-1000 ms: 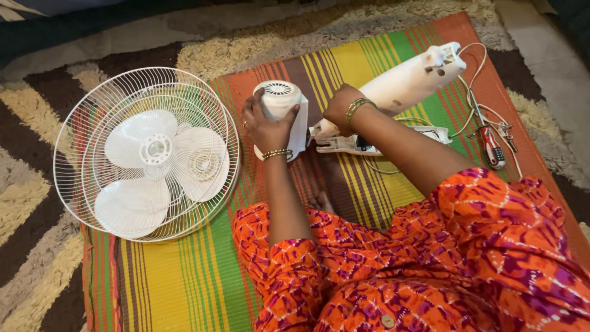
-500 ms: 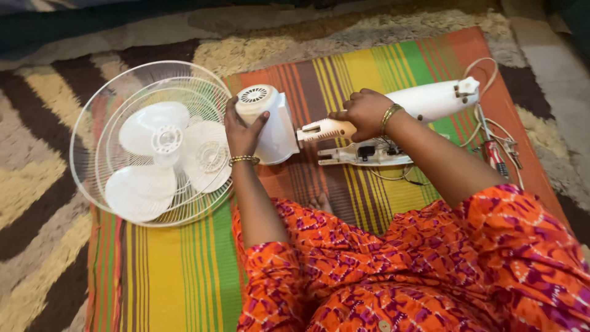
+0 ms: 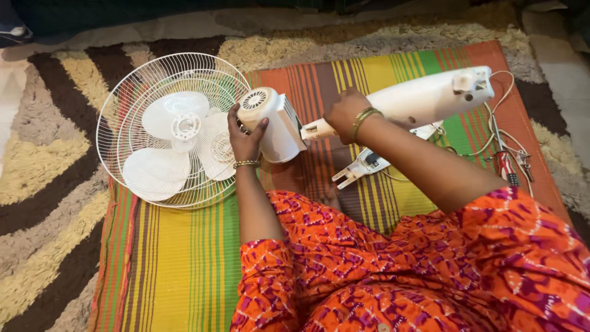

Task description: The person sits on a mat and uses a screwdriver to adjust wires inside the base of a disassembled electric fan. They then reassemble the fan base by snapping the two halves together and attaching the motor housing.

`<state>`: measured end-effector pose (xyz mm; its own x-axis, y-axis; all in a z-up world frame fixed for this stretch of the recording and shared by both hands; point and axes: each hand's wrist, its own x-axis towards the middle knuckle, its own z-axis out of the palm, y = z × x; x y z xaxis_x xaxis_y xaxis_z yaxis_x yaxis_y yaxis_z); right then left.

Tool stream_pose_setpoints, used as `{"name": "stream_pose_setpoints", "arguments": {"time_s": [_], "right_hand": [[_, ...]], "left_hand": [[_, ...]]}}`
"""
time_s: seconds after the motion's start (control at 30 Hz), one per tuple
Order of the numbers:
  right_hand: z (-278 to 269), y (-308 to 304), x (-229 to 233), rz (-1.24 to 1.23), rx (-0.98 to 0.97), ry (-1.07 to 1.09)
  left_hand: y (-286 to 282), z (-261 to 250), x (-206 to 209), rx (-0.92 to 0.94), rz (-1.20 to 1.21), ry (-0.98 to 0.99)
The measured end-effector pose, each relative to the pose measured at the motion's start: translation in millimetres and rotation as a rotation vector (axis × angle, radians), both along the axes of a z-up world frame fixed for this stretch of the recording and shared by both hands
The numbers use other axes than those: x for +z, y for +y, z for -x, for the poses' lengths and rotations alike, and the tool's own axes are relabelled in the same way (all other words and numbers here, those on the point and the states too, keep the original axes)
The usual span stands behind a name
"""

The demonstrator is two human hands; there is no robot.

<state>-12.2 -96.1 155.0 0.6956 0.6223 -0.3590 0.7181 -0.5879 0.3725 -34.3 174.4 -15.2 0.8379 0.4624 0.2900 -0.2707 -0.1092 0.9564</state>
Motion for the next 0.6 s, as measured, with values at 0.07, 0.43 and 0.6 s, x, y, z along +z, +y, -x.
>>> {"name": "stream_pose_setpoints", "arguments": {"time_s": [0.07,0.43,0.6], "right_hand": [[3,9,-1,0.035,0.011,-0.042],[-6,37,-1,0.087,0.032,-0.079],[3,34,-2,0.157,0.038,-0.057]], "left_hand": [[-1,1,-3,0.023,-0.043,-0.019],[-11,12,-7,0.069,-0.086,-0.024],[-9,14,-8,0.054,-0.108,0.011]]}}
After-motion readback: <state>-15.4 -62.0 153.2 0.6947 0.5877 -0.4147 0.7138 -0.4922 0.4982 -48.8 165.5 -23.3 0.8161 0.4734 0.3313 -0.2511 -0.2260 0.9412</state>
